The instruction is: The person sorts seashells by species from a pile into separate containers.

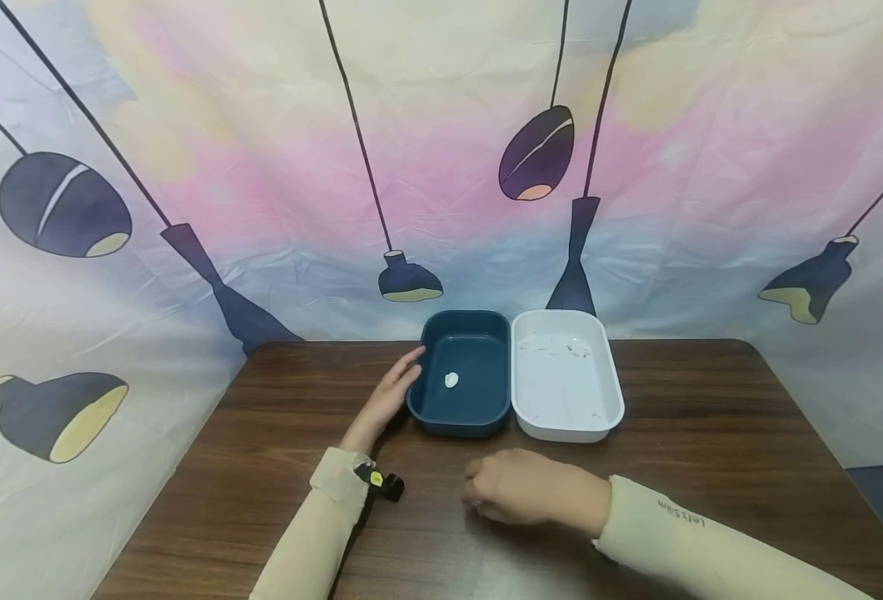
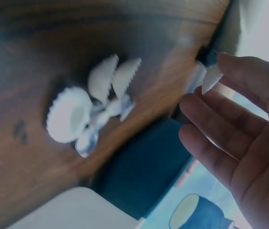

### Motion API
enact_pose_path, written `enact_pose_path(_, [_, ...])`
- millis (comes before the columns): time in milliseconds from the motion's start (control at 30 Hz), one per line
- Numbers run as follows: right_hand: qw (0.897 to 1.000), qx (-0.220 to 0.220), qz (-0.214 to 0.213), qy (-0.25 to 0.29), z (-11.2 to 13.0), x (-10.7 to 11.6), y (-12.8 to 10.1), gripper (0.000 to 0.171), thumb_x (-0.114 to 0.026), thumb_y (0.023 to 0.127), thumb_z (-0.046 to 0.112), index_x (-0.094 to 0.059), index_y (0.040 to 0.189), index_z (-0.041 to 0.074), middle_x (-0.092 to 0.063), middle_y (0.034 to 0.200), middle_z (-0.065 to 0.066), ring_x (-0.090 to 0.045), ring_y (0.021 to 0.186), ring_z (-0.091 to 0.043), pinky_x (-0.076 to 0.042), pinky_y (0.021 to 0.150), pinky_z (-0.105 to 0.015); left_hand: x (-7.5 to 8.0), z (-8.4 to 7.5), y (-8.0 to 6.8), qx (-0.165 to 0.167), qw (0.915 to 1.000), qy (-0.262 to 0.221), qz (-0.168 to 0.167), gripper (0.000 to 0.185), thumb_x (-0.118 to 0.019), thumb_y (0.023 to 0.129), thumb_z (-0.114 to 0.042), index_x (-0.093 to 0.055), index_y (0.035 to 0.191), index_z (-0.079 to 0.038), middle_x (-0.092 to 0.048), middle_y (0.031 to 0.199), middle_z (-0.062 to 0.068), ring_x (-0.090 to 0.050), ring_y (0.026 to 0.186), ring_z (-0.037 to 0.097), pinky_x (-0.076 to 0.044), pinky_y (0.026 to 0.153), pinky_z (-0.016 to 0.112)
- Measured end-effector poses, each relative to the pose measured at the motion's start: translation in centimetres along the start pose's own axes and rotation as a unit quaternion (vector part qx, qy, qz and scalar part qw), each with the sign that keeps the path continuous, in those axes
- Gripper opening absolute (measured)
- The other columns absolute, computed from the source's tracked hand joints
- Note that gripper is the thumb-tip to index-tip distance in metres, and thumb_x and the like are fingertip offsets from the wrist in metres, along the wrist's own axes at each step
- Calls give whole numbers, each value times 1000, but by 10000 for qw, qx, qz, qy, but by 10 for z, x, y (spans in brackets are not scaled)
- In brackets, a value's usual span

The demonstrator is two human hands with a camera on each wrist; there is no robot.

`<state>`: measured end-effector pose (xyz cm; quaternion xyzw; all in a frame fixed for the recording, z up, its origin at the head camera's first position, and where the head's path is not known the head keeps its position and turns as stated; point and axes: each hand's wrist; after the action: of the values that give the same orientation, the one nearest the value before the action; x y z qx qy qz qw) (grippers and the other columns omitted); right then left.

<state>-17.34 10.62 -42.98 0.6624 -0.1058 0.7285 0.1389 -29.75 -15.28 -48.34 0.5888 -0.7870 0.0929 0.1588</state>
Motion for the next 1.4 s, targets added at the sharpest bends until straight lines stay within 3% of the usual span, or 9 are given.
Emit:
enact_pose_path(100, [10000,-8,3,-53,-3,5,3,8,-73,86,18,-70,91,23,-55,84,12,-51,66,1,-44,56,-16,0,-15,-8,-29,10000,36,-12,48,-40,108,-27,-35,154,-12,-33,157,16,-30,144,36,6,115,63])
enact_pose_path(233, [10000,-48,60,29,-5,13,8,5,-71,89,18,-70,93,21,-54,83,12,-49,65,1,-44,58,-16,0,-15,-8,-67,10000,-4,-3,48,-40,108,-27,-36,153,-11,-32,157,16,-29,144,36,4,116,63])
enact_pose_path(500, [9989,-219,147,394,-15,28,18,4,-68,92,16,-70,93,20,-54,83,12,-49,69,1,-45,63,-14,-2,22,12,-36,9999,-70,-115,50,-40,108,-32,-35,154,-14,-32,158,13,-27,145,34,17,113,61])
enact_pose_path(667, [9967,-405,112,688,-24,33,23,5,-68,92,16,-69,94,21,-56,84,13,-51,73,1,-47,67,-17,-4,24,12,-78,9995,-117,-287,48,-42,106,-37,-40,152,-21,-37,156,10,-31,144,31,15,115,58])
enact_pose_path(867, [9960,-295,-104,835,-35,35,27,12,-68,91,12,-71,100,19,-59,86,11,-53,74,-1,-48,70,-17,-4,22,11,-115,9992,-151,-364,45,-43,106,-38,-44,149,-27,-40,154,4,-34,143,27,14,116,54])
enact_pose_path(1233, [9943,-669,-170,814,-53,45,34,19,-68,93,15,-74,111,15,-68,101,4,-63,91,-7,-54,81,-27,-3,22,13,-141,9993,-276,-218,49,-42,107,-31,-37,153,-15,-33,158,13,-29,144,35,17,113,60])
enact_pose_path(1400, [9928,-912,-227,741,-63,46,38,19,-68,93,16,-75,111,15,-69,101,3,-64,90,-9,-54,80,-29,-3,22,12,-115,9993,-220,-273,48,-43,107,-34,-40,152,-18,-37,156,10,-31,143,32,15,115,58])
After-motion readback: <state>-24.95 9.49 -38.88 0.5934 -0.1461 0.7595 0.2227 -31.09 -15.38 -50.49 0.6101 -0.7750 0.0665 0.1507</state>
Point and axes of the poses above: each hand's wrist, its own y-axis towards the middle knuckle, its own x-axis out of the back of the hand, z = x × y
